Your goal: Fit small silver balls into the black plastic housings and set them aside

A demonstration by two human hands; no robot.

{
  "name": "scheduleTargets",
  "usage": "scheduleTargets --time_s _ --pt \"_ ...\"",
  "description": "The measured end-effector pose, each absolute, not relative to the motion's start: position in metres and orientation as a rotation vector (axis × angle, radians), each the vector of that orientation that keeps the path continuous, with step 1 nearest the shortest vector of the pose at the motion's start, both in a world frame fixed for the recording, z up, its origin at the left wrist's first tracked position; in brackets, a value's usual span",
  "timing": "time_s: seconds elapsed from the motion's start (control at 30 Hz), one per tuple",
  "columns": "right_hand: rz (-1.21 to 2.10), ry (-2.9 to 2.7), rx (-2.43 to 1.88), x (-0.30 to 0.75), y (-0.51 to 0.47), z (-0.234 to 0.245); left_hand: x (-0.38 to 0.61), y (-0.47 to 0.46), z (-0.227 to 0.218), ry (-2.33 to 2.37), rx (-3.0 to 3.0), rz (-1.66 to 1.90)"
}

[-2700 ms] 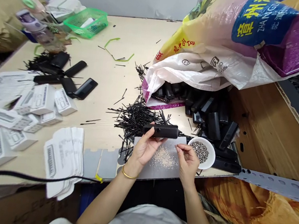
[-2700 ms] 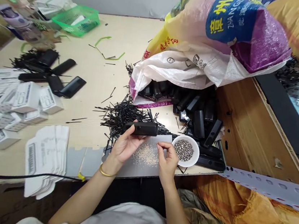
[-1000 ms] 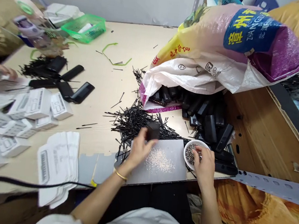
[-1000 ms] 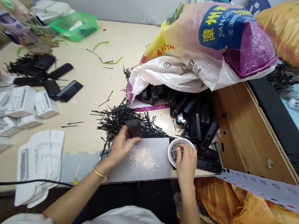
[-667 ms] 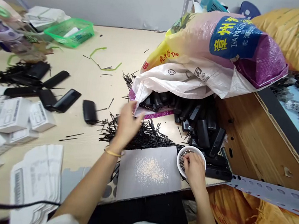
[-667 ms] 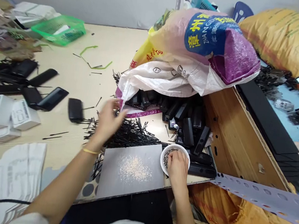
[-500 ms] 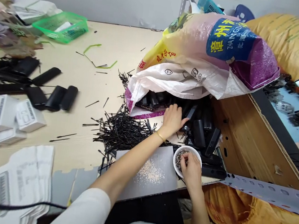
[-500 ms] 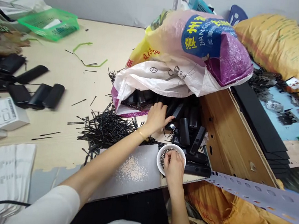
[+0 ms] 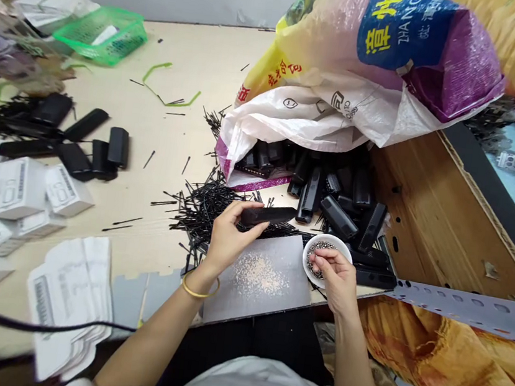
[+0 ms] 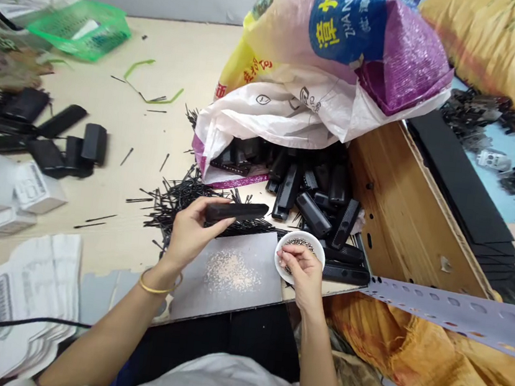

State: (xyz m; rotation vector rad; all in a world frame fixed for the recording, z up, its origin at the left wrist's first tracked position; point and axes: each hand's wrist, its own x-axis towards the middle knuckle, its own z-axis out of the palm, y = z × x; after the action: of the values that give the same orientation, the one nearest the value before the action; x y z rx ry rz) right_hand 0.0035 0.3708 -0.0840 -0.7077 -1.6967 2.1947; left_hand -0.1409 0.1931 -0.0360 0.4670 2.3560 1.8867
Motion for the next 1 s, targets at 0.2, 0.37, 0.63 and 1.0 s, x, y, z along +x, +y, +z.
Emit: scheduleTargets --time_s 0.2,0.37,0.63,1.0 --pt "2.145 -1.792 -0.541 -0.007 0.339 -0.079 -0.107 0.19 -0.04 0.893 -0.645 2.37" --pt "1.901 -1.961 -0.478 -0.009 0.322 -0.079 -0.1 0.191 -0.041 0.658 -0.878 2.333" --pt "1.518 -2.232 -0.375 -0.003 0.321 -0.08 -0.099 0.186 -0.045 0.662 -0.915 2.347" --pt "1.709 -1.998 -0.425 -0.011 0.315 -0.08 -0.099 0.186 -0.041 0.67 -0.926 2.343"
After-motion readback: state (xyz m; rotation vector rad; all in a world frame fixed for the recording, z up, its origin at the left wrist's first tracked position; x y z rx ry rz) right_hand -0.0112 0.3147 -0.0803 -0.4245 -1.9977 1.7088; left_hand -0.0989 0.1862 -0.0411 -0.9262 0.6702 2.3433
